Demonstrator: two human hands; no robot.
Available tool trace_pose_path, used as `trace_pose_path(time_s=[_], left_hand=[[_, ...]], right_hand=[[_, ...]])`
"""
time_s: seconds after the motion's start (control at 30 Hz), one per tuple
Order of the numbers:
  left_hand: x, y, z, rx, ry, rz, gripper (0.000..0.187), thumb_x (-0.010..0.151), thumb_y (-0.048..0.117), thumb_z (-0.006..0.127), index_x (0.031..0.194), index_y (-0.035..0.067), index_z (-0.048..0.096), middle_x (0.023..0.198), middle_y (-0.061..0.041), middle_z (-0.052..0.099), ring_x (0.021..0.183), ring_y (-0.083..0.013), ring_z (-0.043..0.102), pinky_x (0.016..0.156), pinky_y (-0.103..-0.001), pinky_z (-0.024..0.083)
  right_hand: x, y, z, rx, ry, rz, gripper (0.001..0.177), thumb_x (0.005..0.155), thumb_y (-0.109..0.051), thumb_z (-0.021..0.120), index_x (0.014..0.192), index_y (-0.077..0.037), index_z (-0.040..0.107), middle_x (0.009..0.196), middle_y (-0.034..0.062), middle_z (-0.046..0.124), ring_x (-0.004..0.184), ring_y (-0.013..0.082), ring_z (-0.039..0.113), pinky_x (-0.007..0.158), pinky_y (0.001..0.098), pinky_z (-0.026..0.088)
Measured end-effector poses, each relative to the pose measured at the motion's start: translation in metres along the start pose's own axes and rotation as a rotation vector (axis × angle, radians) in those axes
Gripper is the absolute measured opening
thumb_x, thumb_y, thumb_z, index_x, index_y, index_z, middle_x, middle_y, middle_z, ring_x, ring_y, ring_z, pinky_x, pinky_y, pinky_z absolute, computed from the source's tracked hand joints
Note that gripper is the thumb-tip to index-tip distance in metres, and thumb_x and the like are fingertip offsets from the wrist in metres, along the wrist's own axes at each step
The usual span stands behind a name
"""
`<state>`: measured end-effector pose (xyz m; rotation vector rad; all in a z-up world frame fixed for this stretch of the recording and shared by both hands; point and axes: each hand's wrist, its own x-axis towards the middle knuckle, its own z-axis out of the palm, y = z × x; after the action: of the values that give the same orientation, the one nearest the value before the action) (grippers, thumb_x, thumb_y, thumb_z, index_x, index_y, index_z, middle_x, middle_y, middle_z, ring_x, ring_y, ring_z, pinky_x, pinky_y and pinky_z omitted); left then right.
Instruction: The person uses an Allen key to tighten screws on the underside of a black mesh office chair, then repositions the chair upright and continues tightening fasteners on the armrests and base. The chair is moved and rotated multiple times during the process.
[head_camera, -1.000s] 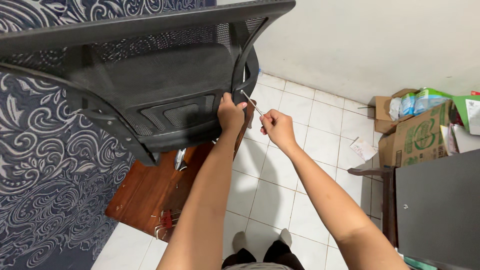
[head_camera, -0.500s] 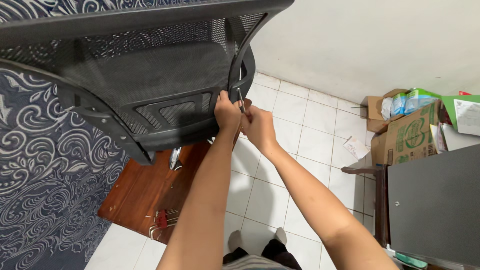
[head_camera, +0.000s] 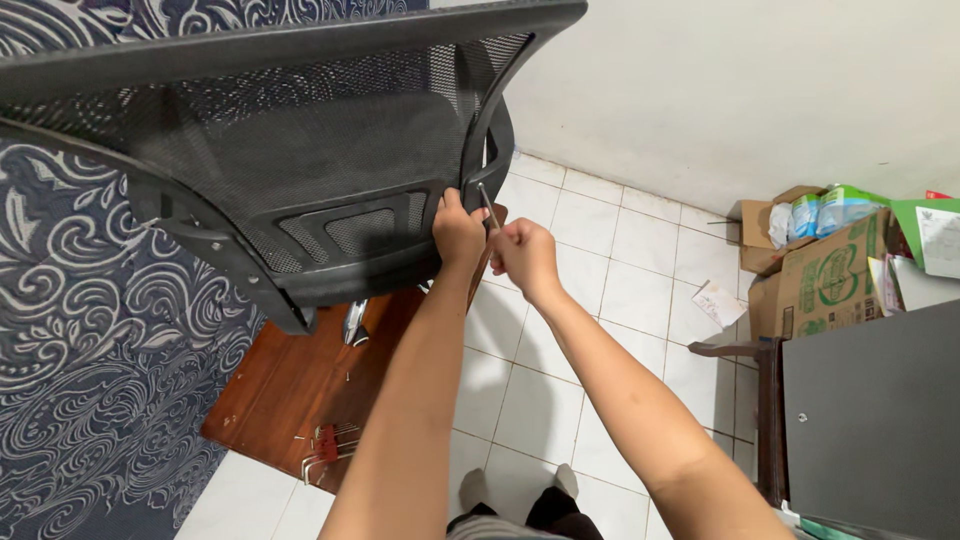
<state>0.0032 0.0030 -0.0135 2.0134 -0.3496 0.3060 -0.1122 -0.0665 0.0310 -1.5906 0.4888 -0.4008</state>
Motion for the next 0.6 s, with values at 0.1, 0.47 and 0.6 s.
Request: trace_pose_path(time_s=[0.1, 0.47, 0.6], left_hand=[[0.0, 0.002, -0.001, 0.006, -0.023, -0.027, 0.043, 0.078, 0.018, 0.085, 0.103, 0.0, 0.054, 0.105, -0.023, 0.064, 0.097, -0.0441, 0.064, 0.083, -0.048, 0.052], [0.004, 0.014, -0.004, 0.029, -0.083, -0.132, 0.043, 0.081, 0.019, 0.083, 0.108, 0.001, 0.054, 0.111, -0.021, 0.063, 0.101, -0.0422, 0.064, 0.083, -0.047, 0.053], [0.006, 0.012, -0.004, 0.033, -0.073, -0.11, 0.046, 0.08, 0.018, 0.083, 0.11, 0.001, 0.054, 0.113, -0.021, 0.063, 0.102, -0.0422, 0.064, 0.084, -0.047, 0.053]], right_hand=[[0.026, 0.021, -0.01, 0.689, -0.083, 0.296, 0.018, 0.1, -0.009, 0.065, 0.089, 0.005, 0.064, 0.08, 0.0063, 0.067, 0.064, 0.0094, 0.06, 0.055, 0.0187, 0.049], [0.007, -0.005, -0.035, 0.366, -0.182, 0.203, 0.016, 0.095, -0.002, 0.063, 0.11, 0.003, 0.062, 0.094, 0.009, 0.072, 0.075, 0.0131, 0.069, 0.076, 0.0266, 0.062], [-0.01, -0.038, -0.032, -0.092, -0.24, -0.179, 0.03, 0.086, -0.001, 0.076, 0.113, 0.005, 0.063, 0.099, 0.008, 0.076, 0.085, 0.0136, 0.074, 0.08, 0.0305, 0.062]])
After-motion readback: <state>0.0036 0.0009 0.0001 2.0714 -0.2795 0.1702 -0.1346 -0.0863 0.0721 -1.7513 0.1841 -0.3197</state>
